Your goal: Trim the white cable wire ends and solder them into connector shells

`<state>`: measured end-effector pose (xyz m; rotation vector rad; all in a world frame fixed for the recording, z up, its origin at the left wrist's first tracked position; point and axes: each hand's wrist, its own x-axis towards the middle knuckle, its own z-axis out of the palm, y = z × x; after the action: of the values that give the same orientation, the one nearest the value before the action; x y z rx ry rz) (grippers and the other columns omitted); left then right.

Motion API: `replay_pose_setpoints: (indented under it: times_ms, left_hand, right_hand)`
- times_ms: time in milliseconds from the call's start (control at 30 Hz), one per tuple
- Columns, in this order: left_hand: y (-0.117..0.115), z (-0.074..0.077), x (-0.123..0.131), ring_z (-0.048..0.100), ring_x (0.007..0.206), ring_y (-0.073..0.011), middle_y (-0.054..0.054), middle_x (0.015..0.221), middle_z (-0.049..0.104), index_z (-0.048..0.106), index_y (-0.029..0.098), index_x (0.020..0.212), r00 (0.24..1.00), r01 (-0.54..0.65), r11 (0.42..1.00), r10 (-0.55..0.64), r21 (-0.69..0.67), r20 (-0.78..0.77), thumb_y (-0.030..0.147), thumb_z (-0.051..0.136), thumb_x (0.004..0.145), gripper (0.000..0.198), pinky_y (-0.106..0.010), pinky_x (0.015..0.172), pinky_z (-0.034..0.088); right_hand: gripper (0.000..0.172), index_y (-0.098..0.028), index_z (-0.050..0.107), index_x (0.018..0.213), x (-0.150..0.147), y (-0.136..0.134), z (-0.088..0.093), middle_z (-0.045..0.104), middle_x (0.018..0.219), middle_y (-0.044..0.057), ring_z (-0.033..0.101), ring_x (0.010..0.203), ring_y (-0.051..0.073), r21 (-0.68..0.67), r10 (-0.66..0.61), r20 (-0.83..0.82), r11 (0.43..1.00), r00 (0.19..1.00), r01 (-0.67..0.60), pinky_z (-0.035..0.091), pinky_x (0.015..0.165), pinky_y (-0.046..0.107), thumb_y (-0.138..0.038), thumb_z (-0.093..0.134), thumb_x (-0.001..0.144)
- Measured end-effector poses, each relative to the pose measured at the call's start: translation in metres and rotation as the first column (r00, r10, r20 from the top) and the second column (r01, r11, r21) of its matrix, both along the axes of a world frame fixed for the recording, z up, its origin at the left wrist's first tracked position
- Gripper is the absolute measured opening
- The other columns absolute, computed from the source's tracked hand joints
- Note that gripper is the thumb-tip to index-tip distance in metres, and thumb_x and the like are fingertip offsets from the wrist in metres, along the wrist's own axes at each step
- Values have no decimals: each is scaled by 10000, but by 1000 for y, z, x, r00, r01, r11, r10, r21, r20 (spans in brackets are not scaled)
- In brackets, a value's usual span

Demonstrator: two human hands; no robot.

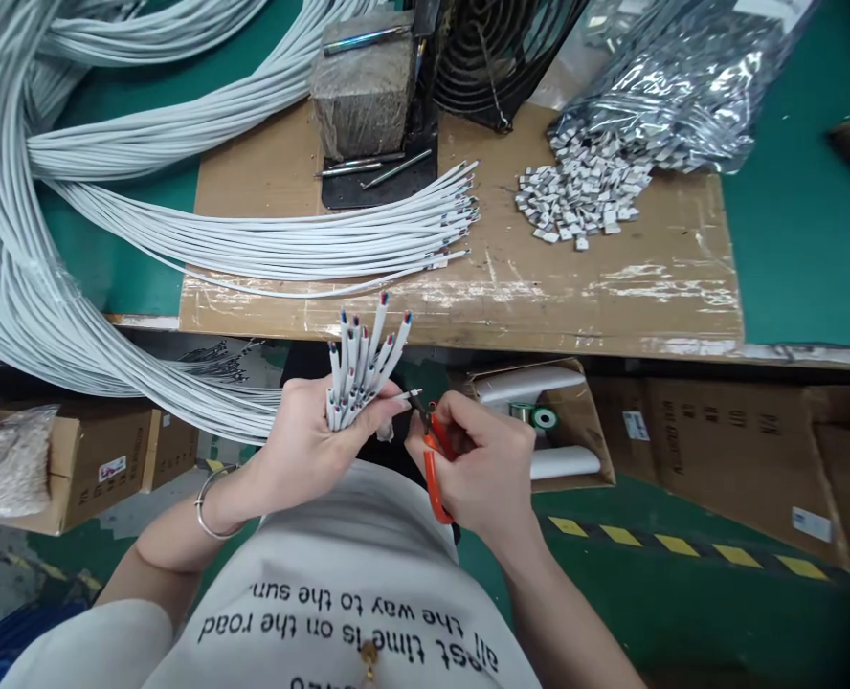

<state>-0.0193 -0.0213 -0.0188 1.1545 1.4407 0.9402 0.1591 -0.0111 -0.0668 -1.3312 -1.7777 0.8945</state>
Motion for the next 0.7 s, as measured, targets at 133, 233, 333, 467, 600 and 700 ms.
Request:
replay_pose_setpoints:
  times_ms: [133, 233, 333, 467, 600, 700]
  left_hand:
    - [5, 8, -8, 390, 422, -37, 56, 548, 560, 775, 149, 841, 975, 74, 968, -19, -241, 221, 294, 795, 931, 172, -185, 414, 295]
    - [11, 14, -14, 386, 401, -18, 22, 607, 621, 777, 133, 815, 943, 136, 928, -14, -346, 334, 297, 842, 890, 192, -176, 386, 229]
    - [16, 13, -20, 357, 394, 0, 9, 633, 645, 793, 127, 804, 894, 210, 892, -10, -399, 448, 304, 876, 861, 204, -162, 367, 182]
    - [23, 11, -25, 306, 379, 14, 5, 618, 649, 784, 113, 751, 833, 311, 833, -8, -458, 553, 307, 895, 823, 235, -156, 345, 143]
    - [27, 13, -21, 301, 374, 1, 8, 587, 625, 773, 116, 723, 833, 319, 819, -2, -478, 553, 307, 884, 802, 234, -166, 332, 125]
    - [22, 16, -21, 324, 394, -13, 26, 551, 560, 774, 120, 724, 851, 284, 849, -9, -446, 525, 319, 880, 808, 240, -168, 354, 142]
  right_hand:
    - [343, -242, 314, 639, -1, 0, -3, 316, 559, -93, 268, 502, 70, 36, 24, -41, 999, 999, -23, 238, 445, 222, -134, 618, 755]
    - [338, -246, 326, 641, -2, 0, -4, 361, 548, -92, 281, 489, 75, 80, 45, -55, 996, 998, -40, 245, 439, 225, -126, 625, 744]
    - [331, -247, 337, 642, -1, 1, -5, 391, 547, -89, 317, 481, 78, 140, 46, -35, 989, 998, -41, 275, 444, 224, -127, 627, 746]
    - [325, -242, 368, 641, -2, 1, -10, 409, 560, -85, 349, 484, 77, 255, 10, -6, 967, 1000, -8, 297, 459, 231, -110, 643, 755]
    - [293, -231, 434, 640, -23, -9, -21, 428, 560, -84, 331, 485, 81, 224, -80, -145, 968, 986, 112, 291, 474, 252, -95, 659, 769]
    - [311, -238, 449, 616, -24, -16, -28, 429, 556, -63, 363, 489, 102, 33, -181, -232, 980, 956, 194, 297, 480, 283, -195, 691, 806]
